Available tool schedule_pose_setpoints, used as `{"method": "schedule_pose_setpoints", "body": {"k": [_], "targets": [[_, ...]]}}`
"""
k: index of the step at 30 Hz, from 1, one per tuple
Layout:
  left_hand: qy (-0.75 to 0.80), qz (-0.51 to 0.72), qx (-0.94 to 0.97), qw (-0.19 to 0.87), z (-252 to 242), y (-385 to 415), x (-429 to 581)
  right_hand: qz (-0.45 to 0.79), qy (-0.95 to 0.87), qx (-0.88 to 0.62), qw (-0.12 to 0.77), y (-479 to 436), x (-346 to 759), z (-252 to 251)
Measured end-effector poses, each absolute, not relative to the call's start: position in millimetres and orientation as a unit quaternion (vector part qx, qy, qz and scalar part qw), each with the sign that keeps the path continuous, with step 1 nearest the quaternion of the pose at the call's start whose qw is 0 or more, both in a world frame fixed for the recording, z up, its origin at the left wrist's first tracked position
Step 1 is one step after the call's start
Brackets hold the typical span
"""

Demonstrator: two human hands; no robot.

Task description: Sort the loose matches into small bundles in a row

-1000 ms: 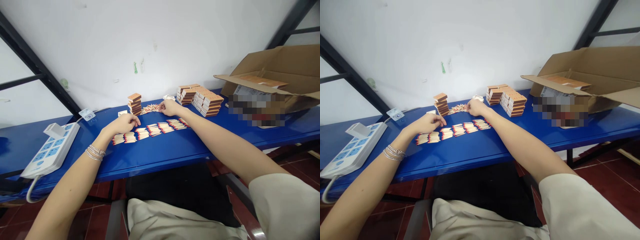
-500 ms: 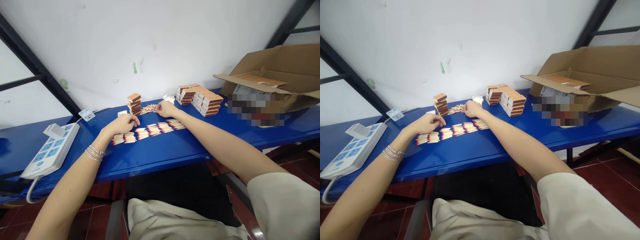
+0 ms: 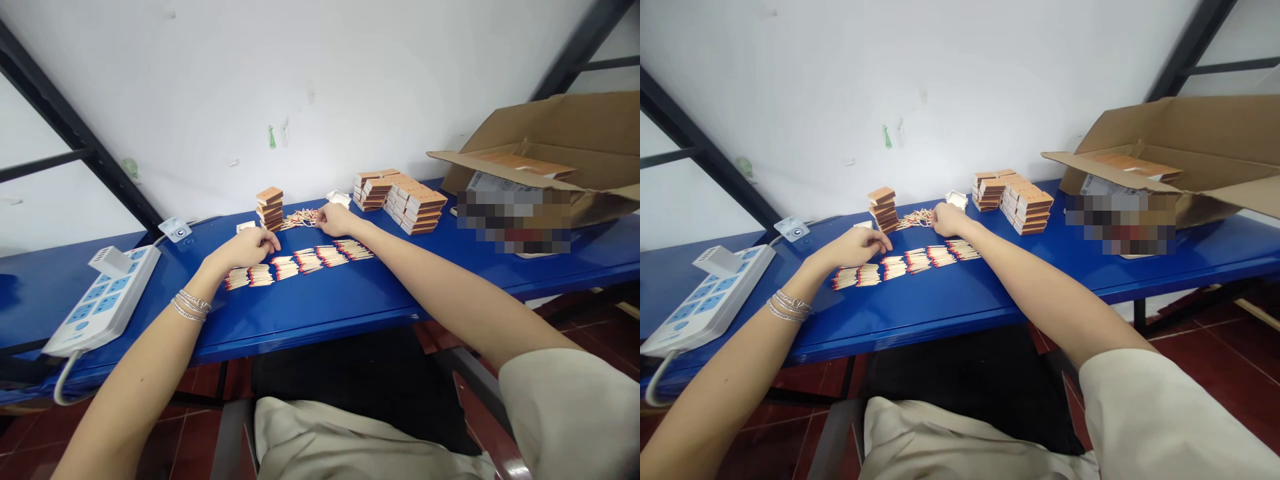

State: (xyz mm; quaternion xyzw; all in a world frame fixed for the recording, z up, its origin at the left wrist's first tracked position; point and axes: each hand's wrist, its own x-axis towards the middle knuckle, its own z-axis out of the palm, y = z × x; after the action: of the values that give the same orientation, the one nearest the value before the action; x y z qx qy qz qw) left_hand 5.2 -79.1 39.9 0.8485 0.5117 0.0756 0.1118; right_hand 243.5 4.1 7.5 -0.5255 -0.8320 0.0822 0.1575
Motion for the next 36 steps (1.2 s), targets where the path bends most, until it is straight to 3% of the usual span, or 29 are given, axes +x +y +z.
{"method": "schedule_pose_setpoints", "body": {"k": [6,10,15,23,27,32,36], "targets": [[0.526,0.086,0.839,0.111,43,-82,7,0.032,-0.820,-0.563,0.102,-4,248,22],[0.536,0.116,0.827,0.126,43,-84,9,0.046,-0.812,-0.556,0.174,-10,255,32],[0.510,0.222,0.816,0.157,38,-82,11,0.153,-0.843,-0.432,0.281,-36,229,32],[0.470,0.344,0.789,0.197,34,-80,14,0.181,-0.842,-0.373,0.346,-59,202,22],[0.497,0.286,0.810,0.127,45,-84,8,0.184,-0.842,-0.373,0.343,-56,206,24],[0.571,0.100,0.813,0.052,68,-91,-9,0.174,-0.841,-0.397,0.324,-55,213,29],[0.618,-0.016,0.784,0.056,76,-91,-23,0.172,-0.837,-0.410,0.319,-51,217,28]]}}
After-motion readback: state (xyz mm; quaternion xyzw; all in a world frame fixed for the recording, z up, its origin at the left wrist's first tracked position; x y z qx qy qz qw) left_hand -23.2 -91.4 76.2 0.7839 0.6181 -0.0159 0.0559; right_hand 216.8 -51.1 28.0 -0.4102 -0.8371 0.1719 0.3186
